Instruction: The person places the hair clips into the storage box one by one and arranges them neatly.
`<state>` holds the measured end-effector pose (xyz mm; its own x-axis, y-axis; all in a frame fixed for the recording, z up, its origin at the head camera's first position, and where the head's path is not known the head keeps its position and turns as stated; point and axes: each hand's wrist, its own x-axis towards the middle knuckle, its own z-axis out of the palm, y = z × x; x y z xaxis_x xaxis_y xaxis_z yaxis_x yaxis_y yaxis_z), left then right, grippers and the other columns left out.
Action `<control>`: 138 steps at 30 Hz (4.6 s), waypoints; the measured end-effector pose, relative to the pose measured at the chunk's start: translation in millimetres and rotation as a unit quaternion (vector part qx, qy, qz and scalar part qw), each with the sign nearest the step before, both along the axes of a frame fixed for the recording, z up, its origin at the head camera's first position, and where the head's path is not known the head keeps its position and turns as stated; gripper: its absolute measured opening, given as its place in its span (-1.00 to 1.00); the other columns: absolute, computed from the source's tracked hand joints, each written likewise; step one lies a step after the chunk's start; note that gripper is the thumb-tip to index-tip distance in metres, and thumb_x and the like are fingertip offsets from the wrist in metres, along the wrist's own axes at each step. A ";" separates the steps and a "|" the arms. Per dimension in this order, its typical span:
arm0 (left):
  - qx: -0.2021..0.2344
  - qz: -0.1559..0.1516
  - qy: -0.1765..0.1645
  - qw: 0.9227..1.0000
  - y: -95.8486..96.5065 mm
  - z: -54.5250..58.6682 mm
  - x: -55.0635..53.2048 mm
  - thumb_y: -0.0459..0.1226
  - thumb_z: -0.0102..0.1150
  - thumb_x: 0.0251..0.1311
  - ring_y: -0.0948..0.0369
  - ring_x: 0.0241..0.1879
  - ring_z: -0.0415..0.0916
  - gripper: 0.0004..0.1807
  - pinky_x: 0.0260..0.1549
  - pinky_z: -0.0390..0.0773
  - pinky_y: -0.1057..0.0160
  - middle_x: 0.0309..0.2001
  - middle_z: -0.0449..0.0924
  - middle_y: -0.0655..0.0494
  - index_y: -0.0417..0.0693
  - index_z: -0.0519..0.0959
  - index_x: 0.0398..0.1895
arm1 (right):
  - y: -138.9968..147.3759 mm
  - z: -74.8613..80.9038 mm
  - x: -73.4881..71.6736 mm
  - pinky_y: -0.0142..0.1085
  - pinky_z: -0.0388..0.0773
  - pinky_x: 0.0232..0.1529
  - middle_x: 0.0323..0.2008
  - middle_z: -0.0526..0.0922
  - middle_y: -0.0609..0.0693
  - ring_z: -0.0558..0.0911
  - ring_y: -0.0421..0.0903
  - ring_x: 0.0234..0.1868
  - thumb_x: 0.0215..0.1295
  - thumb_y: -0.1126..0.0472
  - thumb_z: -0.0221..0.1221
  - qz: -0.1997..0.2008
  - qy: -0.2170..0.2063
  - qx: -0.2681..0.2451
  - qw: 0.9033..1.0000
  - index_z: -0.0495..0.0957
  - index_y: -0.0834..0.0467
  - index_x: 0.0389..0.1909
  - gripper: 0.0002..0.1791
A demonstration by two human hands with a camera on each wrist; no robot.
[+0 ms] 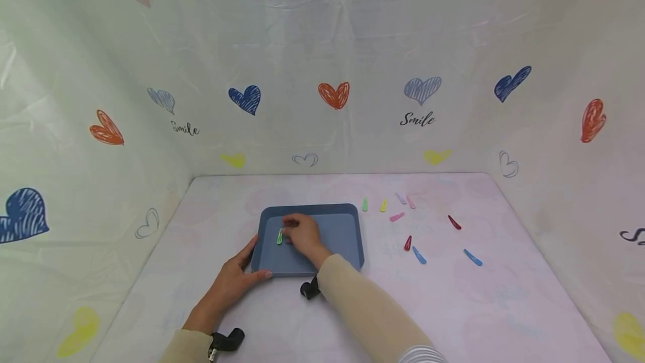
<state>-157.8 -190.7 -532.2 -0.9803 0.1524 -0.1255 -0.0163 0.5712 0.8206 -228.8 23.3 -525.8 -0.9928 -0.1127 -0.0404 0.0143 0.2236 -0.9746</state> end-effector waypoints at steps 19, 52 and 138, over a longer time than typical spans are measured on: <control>-0.013 -0.002 0.001 1.000 -0.3 -1.6 -0.3 0.16 0.58 0.08 -0.16 0.64 0.05 0.19 0.53 0.24 -0.28 0.67 0.10 -0.10 0.29 0.09 0.72 | 181.0 51.8 47.0 -0.44 0.71 -0.08 0.07 0.77 0.24 0.75 0.10 0.04 0.47 0.33 0.29 -0.124 0.078 0.128 0.981 0.68 0.28 0.20 -0.67; -0.016 0.010 0.004 1.000 -1.0 -1.7 0.2 0.14 0.60 0.07 -0.18 0.64 0.05 0.19 0.52 0.26 -0.29 0.66 0.10 -0.13 0.24 0.10 0.72 | 301.6 -4.2 95.4 0.08 0.55 0.12 0.12 0.63 0.22 0.58 0.20 0.11 0.36 0.28 0.36 -0.044 0.039 0.312 0.948 0.74 0.16 0.04 -0.74; -0.011 0.004 0.010 1.000 0.7 -3.9 -0.3 0.10 0.60 0.09 -0.16 0.63 0.09 0.17 0.52 0.26 -0.29 0.65 0.15 -0.10 0.23 0.12 0.71 | 50.0 41.9 1.5 -0.28 0.76 -0.40 -0.37 0.76 0.09 0.77 0.25 -0.29 0.39 0.42 0.30 -0.059 0.041 -0.057 0.996 0.67 0.23 0.05 -0.75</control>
